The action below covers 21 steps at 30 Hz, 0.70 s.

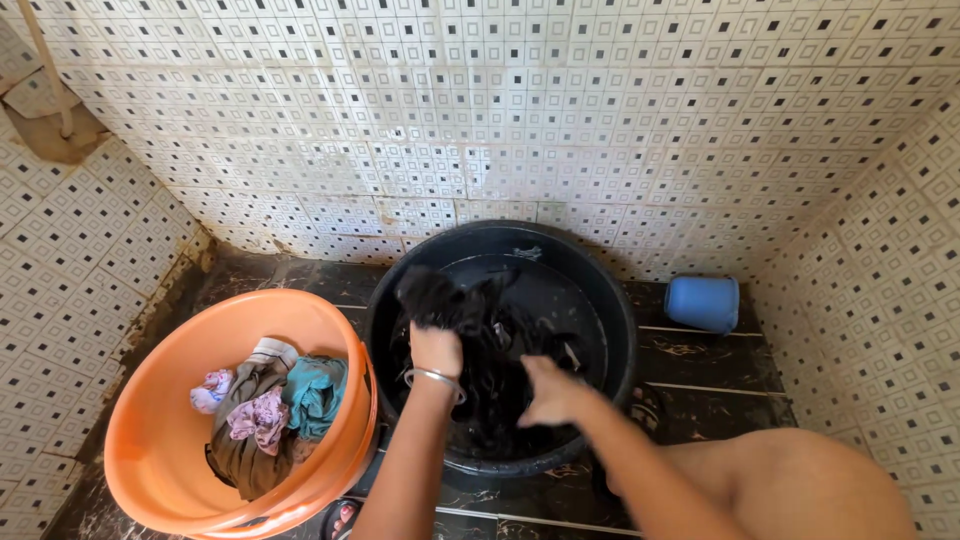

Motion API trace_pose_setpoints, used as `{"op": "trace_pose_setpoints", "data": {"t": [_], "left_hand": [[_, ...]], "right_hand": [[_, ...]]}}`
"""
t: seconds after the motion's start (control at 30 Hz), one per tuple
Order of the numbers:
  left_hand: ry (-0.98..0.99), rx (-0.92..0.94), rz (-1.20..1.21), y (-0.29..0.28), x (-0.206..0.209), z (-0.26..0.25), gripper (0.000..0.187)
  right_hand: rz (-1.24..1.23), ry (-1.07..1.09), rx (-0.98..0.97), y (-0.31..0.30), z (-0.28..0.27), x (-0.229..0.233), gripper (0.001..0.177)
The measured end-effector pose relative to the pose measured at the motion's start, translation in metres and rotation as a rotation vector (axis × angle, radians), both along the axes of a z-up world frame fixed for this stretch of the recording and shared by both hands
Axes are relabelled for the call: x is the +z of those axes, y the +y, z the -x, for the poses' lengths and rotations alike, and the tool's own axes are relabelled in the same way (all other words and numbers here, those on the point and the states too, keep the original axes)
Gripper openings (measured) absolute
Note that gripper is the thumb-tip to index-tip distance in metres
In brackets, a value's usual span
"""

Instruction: Wash clothes by hand in a basin with water and soap.

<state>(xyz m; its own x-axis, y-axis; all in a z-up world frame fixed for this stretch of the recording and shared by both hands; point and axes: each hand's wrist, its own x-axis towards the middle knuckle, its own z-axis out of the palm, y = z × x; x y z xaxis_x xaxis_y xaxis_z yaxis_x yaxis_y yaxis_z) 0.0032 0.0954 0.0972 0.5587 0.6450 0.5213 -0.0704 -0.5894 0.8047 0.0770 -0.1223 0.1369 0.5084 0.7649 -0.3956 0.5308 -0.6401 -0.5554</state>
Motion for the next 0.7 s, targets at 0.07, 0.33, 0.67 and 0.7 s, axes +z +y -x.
{"op": "trace_pose_setpoints", "data": {"t": [0.07, 0.33, 0.67, 0.7], "left_hand": [[0.074, 0.085, 0.295, -0.011, 0.059, 0.003, 0.056], [-0.222, -0.047, 0.760, 0.029, 0.179, 0.011, 0.043], [-0.035, 0.183, 0.796, 0.053, 0.145, 0.005, 0.028], [0.036, 0.199, 0.822, 0.049, 0.146, 0.007, 0.031]], "right_hand": [[-0.138, -0.111, -0.043, 0.010, 0.023, -0.043, 0.118], [-0.487, -0.023, -0.743, 0.074, -0.008, -0.028, 0.054], [-0.481, -0.039, -0.543, 0.094, -0.014, 0.245, 0.040], [-0.517, 0.010, -0.560, 0.095, -0.017, 0.252, 0.041]]}}
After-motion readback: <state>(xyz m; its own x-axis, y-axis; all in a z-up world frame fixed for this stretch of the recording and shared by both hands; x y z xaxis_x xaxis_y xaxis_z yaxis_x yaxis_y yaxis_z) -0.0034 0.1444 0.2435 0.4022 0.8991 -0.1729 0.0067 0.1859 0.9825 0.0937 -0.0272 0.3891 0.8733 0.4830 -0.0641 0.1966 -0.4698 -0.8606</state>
